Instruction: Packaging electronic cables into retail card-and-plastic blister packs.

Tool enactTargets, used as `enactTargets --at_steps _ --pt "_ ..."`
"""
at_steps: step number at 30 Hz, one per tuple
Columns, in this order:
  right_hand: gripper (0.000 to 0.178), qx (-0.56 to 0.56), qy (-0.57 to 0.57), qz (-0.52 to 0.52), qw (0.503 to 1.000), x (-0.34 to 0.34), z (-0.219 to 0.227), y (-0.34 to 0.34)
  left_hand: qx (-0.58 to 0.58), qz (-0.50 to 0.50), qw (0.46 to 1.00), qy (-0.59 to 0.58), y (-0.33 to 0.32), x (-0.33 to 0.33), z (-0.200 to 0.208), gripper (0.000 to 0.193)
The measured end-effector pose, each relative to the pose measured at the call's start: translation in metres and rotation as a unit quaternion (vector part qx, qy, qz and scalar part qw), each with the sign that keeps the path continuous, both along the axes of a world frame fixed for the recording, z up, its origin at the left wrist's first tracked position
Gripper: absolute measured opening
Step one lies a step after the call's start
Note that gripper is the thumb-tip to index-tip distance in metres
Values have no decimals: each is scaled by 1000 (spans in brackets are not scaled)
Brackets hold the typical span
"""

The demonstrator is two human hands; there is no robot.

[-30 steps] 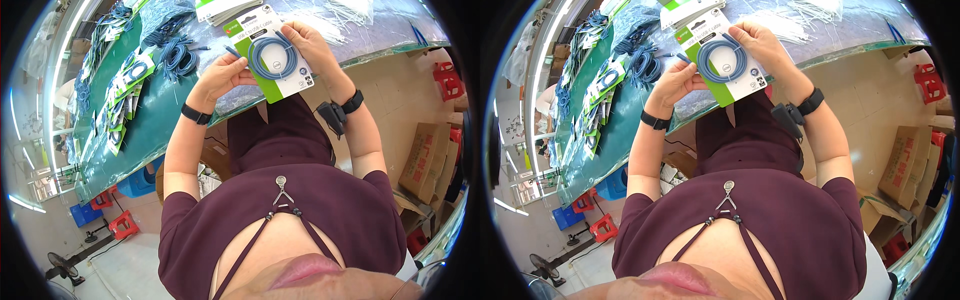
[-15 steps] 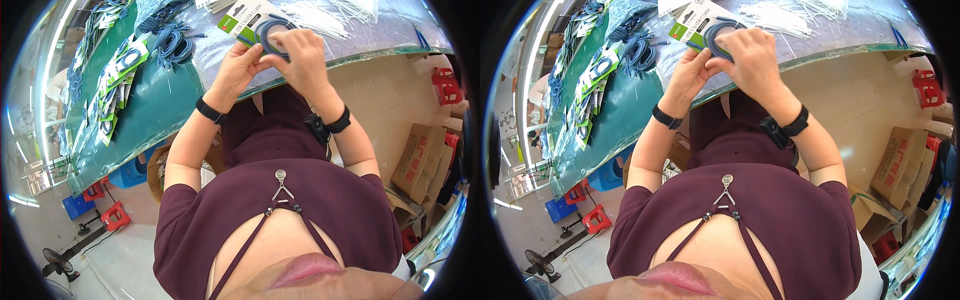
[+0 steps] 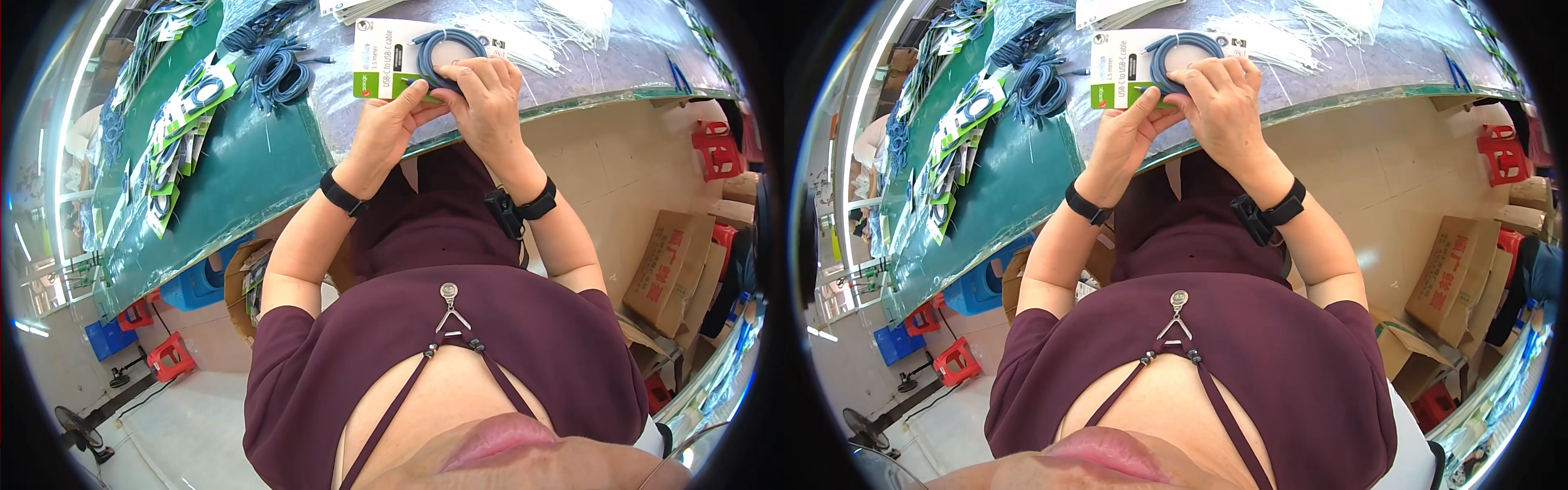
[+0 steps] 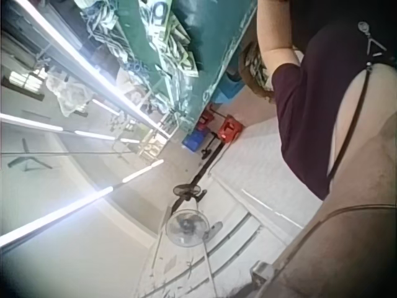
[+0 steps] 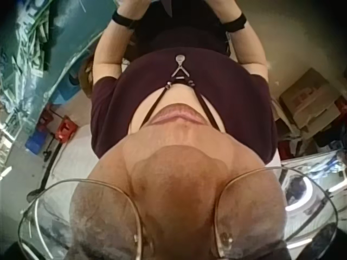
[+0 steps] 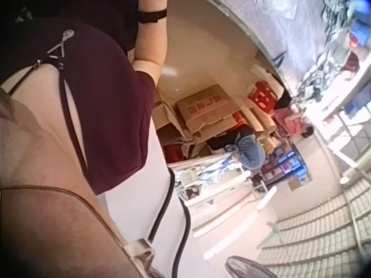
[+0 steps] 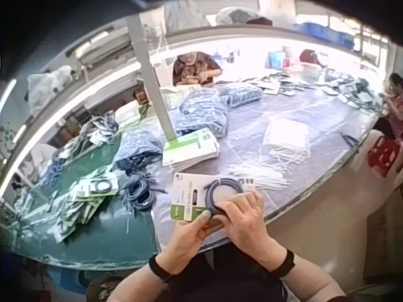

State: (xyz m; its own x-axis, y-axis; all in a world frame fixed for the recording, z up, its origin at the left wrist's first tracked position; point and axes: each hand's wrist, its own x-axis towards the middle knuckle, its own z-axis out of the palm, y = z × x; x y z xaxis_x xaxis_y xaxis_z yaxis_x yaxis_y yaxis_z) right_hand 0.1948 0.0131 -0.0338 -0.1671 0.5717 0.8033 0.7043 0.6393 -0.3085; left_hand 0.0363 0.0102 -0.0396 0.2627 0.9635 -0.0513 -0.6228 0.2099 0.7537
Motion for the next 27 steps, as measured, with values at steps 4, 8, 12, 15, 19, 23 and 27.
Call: enactTargets --at_steps 4,8,12,15,19,23,27 --pt "23 14 -6 -13 1000 -1 -2 2 14 3 1000 -21 0 3 1 23" --pt "22 31 -19 -10 999 1 -2 2 6 5 1000 4 1 4 -1 22" --pt "22 39 -19 14 999 3 -2 5 10 15 999 42 1 2 -8 24" --pt "20 42 -8 42 998 3 -5 11 10 25 999 22 2 -3 -8 26" --pt "22 50 13 55 997 7 -7 15 -9 36 999 35 0 -3 0 28" --pt "18 38 23 69 997 19 4 18 -1 121 989 85 0 -6 7 29" --pt "12 -105 -82 -143 981 91 -29 58 -35 149 986 73 14 -32 -2 29"
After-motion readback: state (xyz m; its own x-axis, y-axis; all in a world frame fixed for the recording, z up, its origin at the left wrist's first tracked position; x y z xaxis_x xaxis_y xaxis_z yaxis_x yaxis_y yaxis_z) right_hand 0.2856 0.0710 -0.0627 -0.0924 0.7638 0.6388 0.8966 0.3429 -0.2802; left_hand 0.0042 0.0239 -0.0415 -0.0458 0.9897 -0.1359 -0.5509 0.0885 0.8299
